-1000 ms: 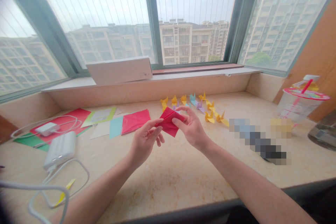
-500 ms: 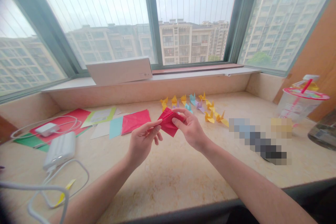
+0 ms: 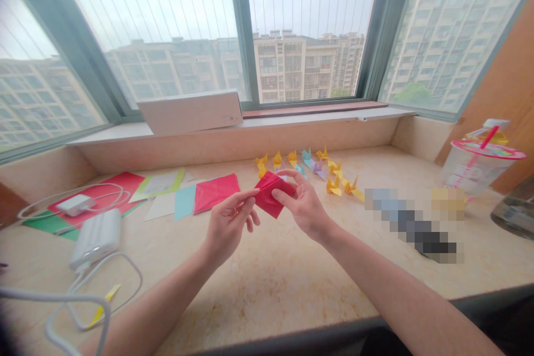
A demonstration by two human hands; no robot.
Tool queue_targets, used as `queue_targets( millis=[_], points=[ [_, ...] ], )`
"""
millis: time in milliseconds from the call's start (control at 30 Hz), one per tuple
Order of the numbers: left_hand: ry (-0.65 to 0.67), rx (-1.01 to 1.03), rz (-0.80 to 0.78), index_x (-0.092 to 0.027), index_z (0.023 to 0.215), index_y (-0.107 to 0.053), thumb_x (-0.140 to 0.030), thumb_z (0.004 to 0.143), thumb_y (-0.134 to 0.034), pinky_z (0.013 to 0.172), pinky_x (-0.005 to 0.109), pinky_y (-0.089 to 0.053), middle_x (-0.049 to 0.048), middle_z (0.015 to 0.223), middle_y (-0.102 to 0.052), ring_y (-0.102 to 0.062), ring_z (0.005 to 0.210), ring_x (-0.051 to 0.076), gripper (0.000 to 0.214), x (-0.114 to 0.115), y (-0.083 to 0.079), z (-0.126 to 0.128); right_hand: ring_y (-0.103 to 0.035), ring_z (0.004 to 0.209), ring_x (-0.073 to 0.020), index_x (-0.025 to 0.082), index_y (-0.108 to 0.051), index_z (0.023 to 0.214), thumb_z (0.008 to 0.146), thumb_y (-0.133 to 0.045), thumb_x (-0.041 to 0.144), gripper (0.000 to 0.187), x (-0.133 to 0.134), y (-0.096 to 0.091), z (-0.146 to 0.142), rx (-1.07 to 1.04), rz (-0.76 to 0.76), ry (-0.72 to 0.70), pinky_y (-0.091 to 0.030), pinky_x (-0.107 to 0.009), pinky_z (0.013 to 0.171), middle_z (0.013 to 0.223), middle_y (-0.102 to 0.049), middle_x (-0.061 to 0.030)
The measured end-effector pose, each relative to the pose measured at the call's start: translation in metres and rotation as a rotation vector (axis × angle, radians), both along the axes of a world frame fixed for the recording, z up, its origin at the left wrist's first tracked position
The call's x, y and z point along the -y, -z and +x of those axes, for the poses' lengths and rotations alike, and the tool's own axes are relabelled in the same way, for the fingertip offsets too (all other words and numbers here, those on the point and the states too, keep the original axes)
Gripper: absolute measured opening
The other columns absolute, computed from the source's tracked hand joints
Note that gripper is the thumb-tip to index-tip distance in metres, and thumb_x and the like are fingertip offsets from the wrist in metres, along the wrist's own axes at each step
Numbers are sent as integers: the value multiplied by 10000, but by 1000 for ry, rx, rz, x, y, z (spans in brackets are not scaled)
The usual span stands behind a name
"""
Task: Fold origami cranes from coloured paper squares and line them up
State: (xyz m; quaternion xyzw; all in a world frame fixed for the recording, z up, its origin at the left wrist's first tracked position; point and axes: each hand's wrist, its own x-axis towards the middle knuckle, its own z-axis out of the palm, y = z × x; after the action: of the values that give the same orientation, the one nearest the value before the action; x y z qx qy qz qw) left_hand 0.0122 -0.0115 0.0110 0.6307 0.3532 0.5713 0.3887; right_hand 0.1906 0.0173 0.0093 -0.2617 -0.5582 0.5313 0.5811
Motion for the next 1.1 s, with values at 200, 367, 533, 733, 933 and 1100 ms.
queue_targets(
  millis=[200, 367, 533, 733, 933, 1100],
  points=[
    [22, 61, -27, -178, 1018, -635, -336, 896, -641, 408, 170, -442, 8, 766, -685, -619, 508, 94, 200, 2, -3, 2, -723, 822, -160, 282, -539, 1145, 816, -754, 270, 393, 0, 0, 0, -14, 14, 6, -581, -288, 744, 928, -767, -2],
    [18, 60, -42, -159, 948, -634, -355, 882, -652, 400, 180, -449, -2, 682, -661, -619, 492, 108, 208, 1, -5, 1, -729, 837, -177, 285, -552, 1116, 810, -759, 290, 370, 2, -2, -1, 4, 30, 55, -585, -310, 758, 920, -760, 2],
    [1, 98, -62, -166, 960, -608, -378, 856, -680, 380, 177, -437, -5, 700, -666, -613, 471, 105, 247, -1, -4, 1, -729, 830, -186, 280, -545, 1090, 797, -766, 325, 370, 2, -3, -3, 8, 65, 91, -584, -328, 763, 920, -756, -3],
    [3, 83, -87, -168, 1116, -570, -382, 848, -688, 399, 177, -449, -1, 700, -680, -623, 500, 115, 362, 1, -8, 0, -727, 792, -174, 280, -538, 1108, 790, -774, 317, 398, 2, -3, -2, 7, 48, 81, -585, -311, 741, 897, -756, 0],
    [59, -77, -144, -126, 958, -641, -444, 874, -640, 377, 167, -403, 10, 586, -662, -566, 427, 96, 329, 3, -7, -3, -712, 728, -150, 282, -561, 1101, 766, -802, 312, 413, 5, -1, -4, 0, 45, 44, -575, -265, 660, 842, -752, 13],
    [57, -141, -130, -129, 762, -663, -433, 911, -588, 361, 146, -356, -3, 500, -619, -504, 367, 63, 347, 1, -3, -4, -710, 732, -174, 255, -621, 1064, 742, -817, 355, 390, 3, 2, -5, 20, 38, 33, -579, -305, 676, 835, -759, -10]
  ],
)
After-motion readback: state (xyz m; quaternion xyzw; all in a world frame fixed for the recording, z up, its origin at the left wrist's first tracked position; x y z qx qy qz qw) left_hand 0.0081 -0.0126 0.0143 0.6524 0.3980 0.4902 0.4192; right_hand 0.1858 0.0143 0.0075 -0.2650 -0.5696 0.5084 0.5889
